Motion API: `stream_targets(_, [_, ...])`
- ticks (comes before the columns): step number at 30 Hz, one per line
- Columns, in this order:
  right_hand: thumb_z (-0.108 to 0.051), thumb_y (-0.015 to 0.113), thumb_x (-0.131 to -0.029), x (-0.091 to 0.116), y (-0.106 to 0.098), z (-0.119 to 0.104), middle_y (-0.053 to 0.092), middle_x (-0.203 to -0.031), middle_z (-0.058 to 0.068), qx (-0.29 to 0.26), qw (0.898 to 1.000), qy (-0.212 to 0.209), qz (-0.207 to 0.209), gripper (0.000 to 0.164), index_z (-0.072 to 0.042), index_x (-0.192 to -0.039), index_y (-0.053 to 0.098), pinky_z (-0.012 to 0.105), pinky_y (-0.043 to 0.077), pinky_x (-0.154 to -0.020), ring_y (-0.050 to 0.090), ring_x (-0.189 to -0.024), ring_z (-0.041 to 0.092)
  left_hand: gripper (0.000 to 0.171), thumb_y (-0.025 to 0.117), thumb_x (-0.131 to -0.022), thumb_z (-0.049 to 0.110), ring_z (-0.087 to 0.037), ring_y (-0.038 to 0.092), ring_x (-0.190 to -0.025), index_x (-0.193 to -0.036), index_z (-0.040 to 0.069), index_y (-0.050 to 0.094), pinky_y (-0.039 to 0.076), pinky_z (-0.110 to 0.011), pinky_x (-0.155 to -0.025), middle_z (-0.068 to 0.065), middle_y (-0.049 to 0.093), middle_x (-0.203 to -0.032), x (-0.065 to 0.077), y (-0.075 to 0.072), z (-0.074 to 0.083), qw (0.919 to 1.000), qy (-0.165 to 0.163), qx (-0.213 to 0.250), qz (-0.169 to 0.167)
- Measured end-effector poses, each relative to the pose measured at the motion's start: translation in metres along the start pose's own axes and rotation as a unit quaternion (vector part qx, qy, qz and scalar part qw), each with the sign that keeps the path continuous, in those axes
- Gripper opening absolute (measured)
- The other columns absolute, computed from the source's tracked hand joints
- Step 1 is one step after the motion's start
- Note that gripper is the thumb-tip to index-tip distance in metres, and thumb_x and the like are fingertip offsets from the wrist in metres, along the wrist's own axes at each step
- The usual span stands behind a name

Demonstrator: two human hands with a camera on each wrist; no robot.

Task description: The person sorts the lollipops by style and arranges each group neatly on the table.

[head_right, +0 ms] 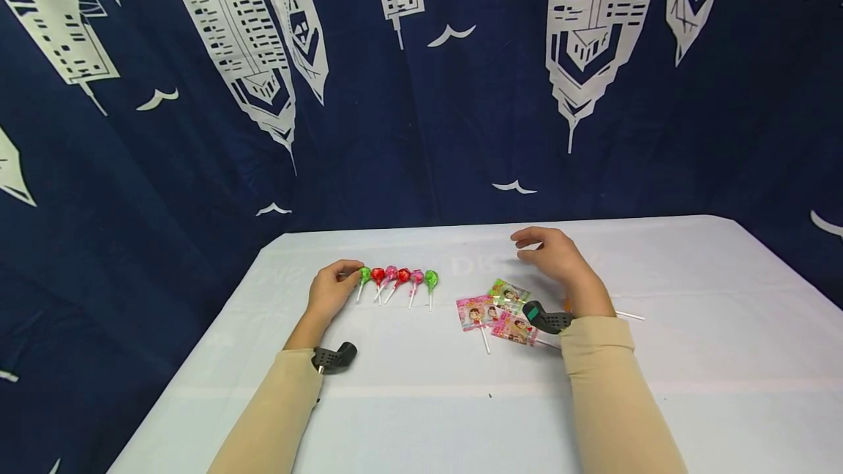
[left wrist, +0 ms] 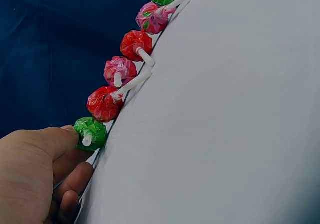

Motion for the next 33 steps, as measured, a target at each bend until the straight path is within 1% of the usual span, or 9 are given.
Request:
stream_targets(3, [-0.014, 0.062, -0.096, 0.001, -0.005, 0.01, 0.06, -0.136, 0.025, -0.003, 1.0, 0.016, -0.015, 0.042, -0.005, -0.137, 0.058, 0.028, 0.048, -0.066, 0.054, -0.099, 0.028, 0.018, 0.069, -0.092, 0.024, -0.014, 0.058, -0.077, -0.109, 0.02, 0.076, 0.042, -0.027, -0.069, -0.002, 0.075, -0.109, 0.0, -0.001, 0.001, 1.0, -0.001, -0.001, -0.001])
stream_targets(6, [-0.015, 0.062, -0.097, 0.002, -0.009, 0.019, 0.058, -0.137, 0.025, 0.005, 0.999, 0.021, -0.028, 0.043, -0.005, -0.138, 0.057, 0.029, 0.05, -0.074, 0.056, -0.1, 0.028, 0.018, 0.069, -0.092, 0.024, -0.014, 0.059, -0.078, -0.109, 0.021, 0.076, 0.042, -0.027, -0.07, -0.002, 0.075, -0.11, 0.001, -0.002, 0.001, 1.0, -0.006, -0.002, -0.003])
stream_targets(11, [-0.013, 0.061, -0.097, 0.006, -0.014, 0.034, 0.056, -0.139, 0.025, 0.001, 0.999, 0.046, -0.029, 0.041, -0.005, -0.138, 0.058, 0.029, 0.049, -0.076, 0.057, -0.098, 0.028, 0.017, 0.069, -0.093, 0.024, -0.015, 0.059, -0.079, -0.108, 0.022, 0.076, 0.042, -0.028, -0.07, -0.002, 0.075, -0.11, 0.002, -0.002, 0.0, 0.9999, -0.009, -0.003, -0.003])
stream_targets(16, [-0.013, 0.058, -0.098, 0.012, -0.018, 0.046, 0.051, -0.144, 0.024, -0.013, 0.997, 0.075, -0.03, 0.042, -0.005, -0.139, 0.057, 0.033, 0.046, -0.081, 0.052, -0.105, 0.03, 0.018, 0.069, -0.093, 0.024, -0.015, 0.059, -0.08, -0.109, 0.021, 0.076, 0.042, -0.027, -0.072, -0.002, 0.075, -0.11, 0.001, -0.001, 0.0, 1.0, -0.006, -0.004, -0.004])
stream_targets(19, [-0.014, 0.057, -0.099, 0.014, -0.019, 0.052, 0.047, -0.147, 0.025, -0.023, 0.995, 0.086, -0.042, 0.042, -0.005, -0.14, 0.055, 0.037, 0.043, -0.087, 0.048, -0.11, 0.032, 0.018, 0.069, -0.093, 0.024, -0.015, 0.059, -0.08, -0.109, 0.021, 0.076, 0.042, -0.027, -0.071, -0.001, 0.075, -0.11, 0.0, 0.0, 0.0, 1.0, -0.004, -0.005, -0.003])
stream_targets(22, [-0.013, 0.055, -0.1, 0.015, -0.019, 0.058, 0.046, -0.145, 0.025, -0.031, 0.993, 0.095, -0.056, 0.042, -0.006, -0.141, 0.055, 0.036, 0.041, -0.086, 0.045, -0.109, 0.032, 0.018, 0.069, -0.093, 0.024, -0.015, 0.058, -0.079, -0.109, 0.021, 0.076, 0.041, -0.027, -0.071, -0.001, 0.075, -0.109, -0.001, -0.001, 0.0, 1.0, -0.003, -0.006, -0.003])
stream_targets(25, [-0.012, 0.055, -0.1, 0.017, -0.017, 0.061, 0.047, -0.139, 0.025, -0.038, 0.992, 0.1, -0.064, 0.042, -0.006, -0.141, 0.055, 0.034, 0.039, -0.082, 0.045, -0.105, 0.031, 0.018, 0.069, -0.093, 0.023, -0.015, 0.058, -0.079, -0.109, 0.02, 0.076, 0.04, -0.027, -0.071, -0.002, 0.075, -0.109, 0.0, 0.0, 0.0, 1.0, -0.004, -0.007, -0.003])
stream_targets(27, [-0.011, 0.055, -0.099, 0.017, -0.016, 0.062, 0.047, -0.136, 0.025, -0.041, 0.992, 0.1, -0.067, 0.043, -0.006, -0.141, 0.055, 0.033, 0.038, -0.081, 0.045, -0.103, 0.031, 0.018, 0.069, -0.092, 0.023, -0.015, 0.058, -0.079, -0.109, 0.02, 0.076, 0.04, -0.027, -0.071, -0.002, 0.075, -0.109, 0.0, 0.0, 0.001, 1.0, -0.004, -0.008, -0.002])
stream_targets(33, [-0.01, 0.053, -0.099, 0.017, -0.014, 0.064, 0.047, -0.134, 0.024, -0.031, 0.992, 0.099, -0.066, 0.042, -0.007, -0.141, 0.055, 0.035, 0.036, -0.08, 0.045, -0.103, 0.032, 0.018, 0.069, -0.092, 0.023, -0.015, 0.059, -0.079, -0.109, 0.02, 0.076, 0.041, -0.027, -0.071, -0.003, 0.076, -0.109, 0.0, -0.001, 0.002, 1.0, -0.003, -0.007, -0.001])
Point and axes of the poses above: each hand's wrist, its own x-axis away from the middle knuckle, its own y-axis out of the palm, z = x × y, the point moved 2 cm from there along -x, towards the middle knuckle
